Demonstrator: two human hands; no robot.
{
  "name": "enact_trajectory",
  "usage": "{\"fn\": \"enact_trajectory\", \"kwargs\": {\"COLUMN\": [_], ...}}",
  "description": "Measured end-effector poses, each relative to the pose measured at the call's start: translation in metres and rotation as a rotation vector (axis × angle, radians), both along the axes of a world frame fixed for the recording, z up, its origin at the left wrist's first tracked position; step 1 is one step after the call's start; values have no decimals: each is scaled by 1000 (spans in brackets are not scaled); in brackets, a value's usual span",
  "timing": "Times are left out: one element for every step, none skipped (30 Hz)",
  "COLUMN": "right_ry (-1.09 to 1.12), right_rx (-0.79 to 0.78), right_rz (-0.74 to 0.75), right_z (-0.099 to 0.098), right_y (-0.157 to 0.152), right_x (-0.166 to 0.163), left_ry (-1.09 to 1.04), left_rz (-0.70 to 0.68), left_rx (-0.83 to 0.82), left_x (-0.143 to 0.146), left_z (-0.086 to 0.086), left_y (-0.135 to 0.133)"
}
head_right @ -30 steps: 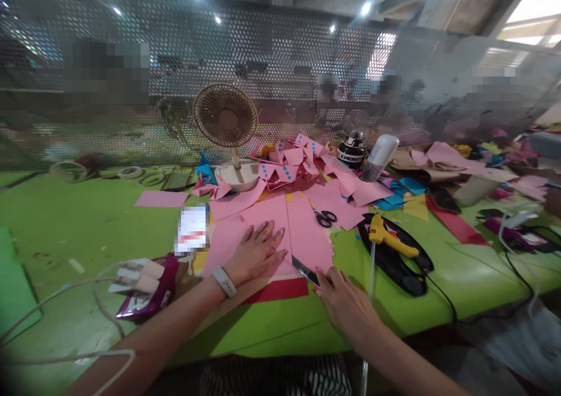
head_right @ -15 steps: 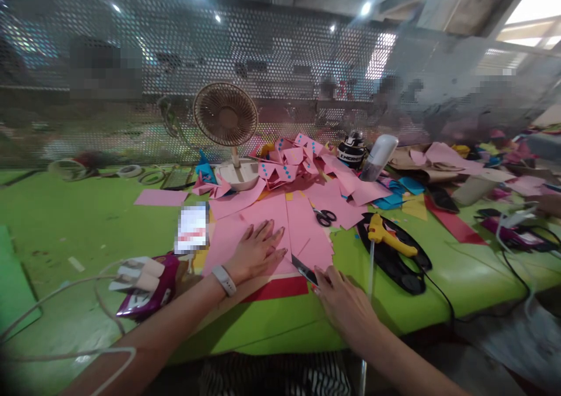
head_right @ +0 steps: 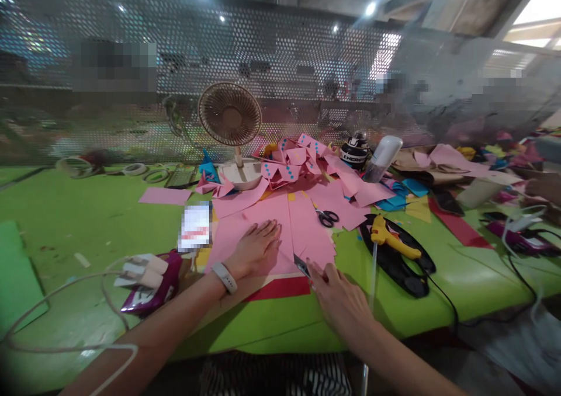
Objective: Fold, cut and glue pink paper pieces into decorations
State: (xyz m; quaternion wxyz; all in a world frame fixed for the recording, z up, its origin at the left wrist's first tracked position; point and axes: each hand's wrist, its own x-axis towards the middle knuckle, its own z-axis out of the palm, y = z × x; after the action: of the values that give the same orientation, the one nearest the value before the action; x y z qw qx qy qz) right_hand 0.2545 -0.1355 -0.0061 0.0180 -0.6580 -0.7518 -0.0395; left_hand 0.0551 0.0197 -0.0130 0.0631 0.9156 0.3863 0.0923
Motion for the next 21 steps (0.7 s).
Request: {"fn": "enact_trajectory", "kwargs": {"right_ry": [-4, -6, -7, -11, -16, -20, -21, -20, -15, -3, 14, 34, 57, 83, 114, 148, 190, 241, 298, 354, 402], "right_rx": [-8, -10, -8, -1, 6, 11, 11, 9, 7, 5, 4, 4, 0, -9, -20, -31, -37, -45, -58, -72, -84], "right_rz": [2, 5, 10, 15, 21, 30, 42, 53, 61, 66, 67, 64, 61, 64, 73, 86, 105, 133, 169, 205, 234], "right_z": [2, 4, 5, 5, 4, 3, 1, -2, -4, -6, -7, -7, -6, -4, 0, 6, 12, 19, 25, 31, 35], "right_y": [1, 2, 2, 2, 2, 0, -1, -3, -4, -6, -7, -7, -8, -8, -8, -8, -8, -8, -7, -5, -3], "right_x": [-2, -4, -6, -7, -7, -8, -8, -7, -7, -6, -6, -6, -5, -5, -4, -3, -2, 1, 4, 9, 14], "left_ry": [2, 3, 4, 3, 2, 3, 2, 3, 6, 11, 17, 23, 28, 30, 28, 24, 20, 18, 16, 13, 10], "left_rz": [-4, -9, -14, -17, -19, -21, -21, -20, -17, -14, -13, -14, -14, -16, -14, -10, -3, -1, -1, 0, 0], "left_rx": [5, 10, 16, 20, 23, 23, 24, 23, 22, 20, 21, 24, 30, 39, 51, 63, 73, 78, 80, 82, 82], "left_x": [0, -1, -1, -1, -1, -1, -1, -1, -1, -1, -1, 0, 0, 0, 0, 0, 0, -1, -1, -2, -3], "left_z": [-1, -1, -2, -3, -4, -4, -5, -6, -6, -6, -7, -7, -7, -7, -7, -7, -6, -5, -4, -3, -2], "left_y": [0, 0, 0, 1, 1, 1, 2, 2, 3, 3, 3, 3, 3, 3, 2, 1, 0, -2, -3, -5, -7]}}
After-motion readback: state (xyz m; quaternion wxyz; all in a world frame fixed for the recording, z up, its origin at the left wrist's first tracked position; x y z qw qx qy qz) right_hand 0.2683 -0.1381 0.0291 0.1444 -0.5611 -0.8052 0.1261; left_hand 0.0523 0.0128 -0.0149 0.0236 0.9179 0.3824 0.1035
